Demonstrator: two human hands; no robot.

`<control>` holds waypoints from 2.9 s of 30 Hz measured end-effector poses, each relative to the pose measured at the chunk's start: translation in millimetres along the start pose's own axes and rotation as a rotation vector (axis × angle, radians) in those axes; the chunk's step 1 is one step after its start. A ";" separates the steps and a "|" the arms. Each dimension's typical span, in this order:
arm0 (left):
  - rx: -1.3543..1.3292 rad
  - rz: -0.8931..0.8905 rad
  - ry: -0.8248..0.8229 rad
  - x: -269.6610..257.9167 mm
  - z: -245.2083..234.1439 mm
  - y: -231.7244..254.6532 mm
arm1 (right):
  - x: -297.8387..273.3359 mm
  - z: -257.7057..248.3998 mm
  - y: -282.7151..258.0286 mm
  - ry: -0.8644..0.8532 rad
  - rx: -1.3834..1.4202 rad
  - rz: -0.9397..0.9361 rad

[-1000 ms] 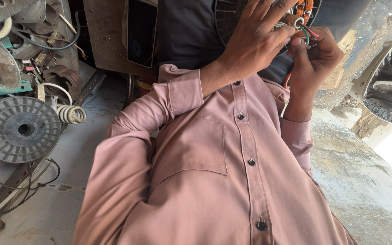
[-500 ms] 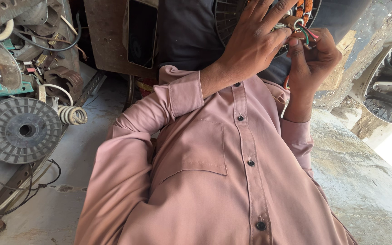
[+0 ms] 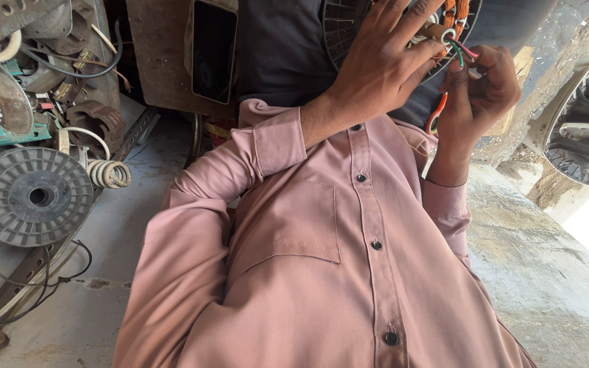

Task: The person sits on the floor and repairs an electric motor stator by hand. They strip wire insulation with shears, twist wires together, and wrap connections with white tape.

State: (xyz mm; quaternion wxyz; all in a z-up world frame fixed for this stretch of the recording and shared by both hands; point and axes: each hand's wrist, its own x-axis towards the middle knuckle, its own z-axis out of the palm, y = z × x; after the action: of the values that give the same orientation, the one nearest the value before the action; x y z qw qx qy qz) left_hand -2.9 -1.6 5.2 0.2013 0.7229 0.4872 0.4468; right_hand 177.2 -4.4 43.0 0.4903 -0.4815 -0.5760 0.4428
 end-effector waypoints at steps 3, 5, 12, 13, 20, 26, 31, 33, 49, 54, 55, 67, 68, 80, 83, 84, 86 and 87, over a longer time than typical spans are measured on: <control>-0.013 0.101 0.027 1.0 0.6 2.2 | -1.1 3.7 -8.8 -0.024 -0.061 -0.053; 0.020 0.097 0.001 2.5 2.4 3.3 | -1.3 5.9 -14.5 -0.032 -0.090 -0.070; 0.000 0.085 0.059 1.7 -2.6 2.9 | 0.7 5.3 -26.4 -0.030 -0.164 -0.069; 0.004 0.086 0.052 2.5 -3.7 3.1 | 1.5 6.7 -26.2 -0.036 -0.140 -0.075; 0.020 0.082 0.041 4.5 -4.3 5.1 | 5.0 9.3 -26.1 -0.098 -0.336 -0.134; 0.024 0.017 -0.003 5.9 -7.0 7.0 | 8.5 11.0 -32.9 -0.135 -0.583 -0.209; 0.010 -0.054 -0.068 7.2 -19.4 9.9 | 9.7 11.6 -34.6 -0.185 -0.639 -0.266; -0.002 -0.071 -0.085 7.0 -26.5 11.4 | 10.1 11.5 -34.2 -0.196 -0.638 -0.266; 0.039 -0.013 -0.103 8.9 -38.8 15.0 | 8.8 13.8 -32.6 -0.216 -0.614 -0.279; 0.052 0.006 -0.086 12.7 -29.8 15.0 | 8.6 16.0 -26.0 -0.206 -0.611 -0.327; 0.059 -0.003 -0.092 11.4 -28.0 14.1 | 7.9 15.4 -24.8 -0.208 -0.614 -0.330; 0.109 0.016 -0.115 9.1 -24.4 9.1 | -21.1 17.5 -25.9 -0.019 -0.518 -0.222; 0.105 0.016 -0.122 9.8 -27.9 11.7 | -23.3 16.2 -25.3 -0.017 -0.524 -0.187; 0.273 -0.090 -0.053 -10.7 -132.5 -39.4 | -27.3 -18.0 5.2 0.211 -0.298 -0.222; 0.340 -0.081 -0.096 -16.3 -116.9 -39.7 | -30.4 -20.4 5.8 0.213 -0.276 -0.177; 0.355 -0.078 -0.099 -16.4 -111.1 -39.9 | -31.7 -20.6 6.7 0.214 -0.277 -0.169; 0.414 -0.107 -0.123 -17.8 -102.8 -37.9 | -33.9 -23.7 8.3 0.216 -0.284 -0.157; 0.441 -0.122 -0.134 -18.3 -99.0 -35.6 | -33.5 -27.1 9.5 0.216 -0.291 -0.166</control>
State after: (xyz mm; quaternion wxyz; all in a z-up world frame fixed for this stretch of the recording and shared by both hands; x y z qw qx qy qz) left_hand -107.2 -16.2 22.6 0.0969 0.7466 0.6012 0.2678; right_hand 207.1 -35.1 32.5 0.5095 -0.5428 -0.6155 0.2587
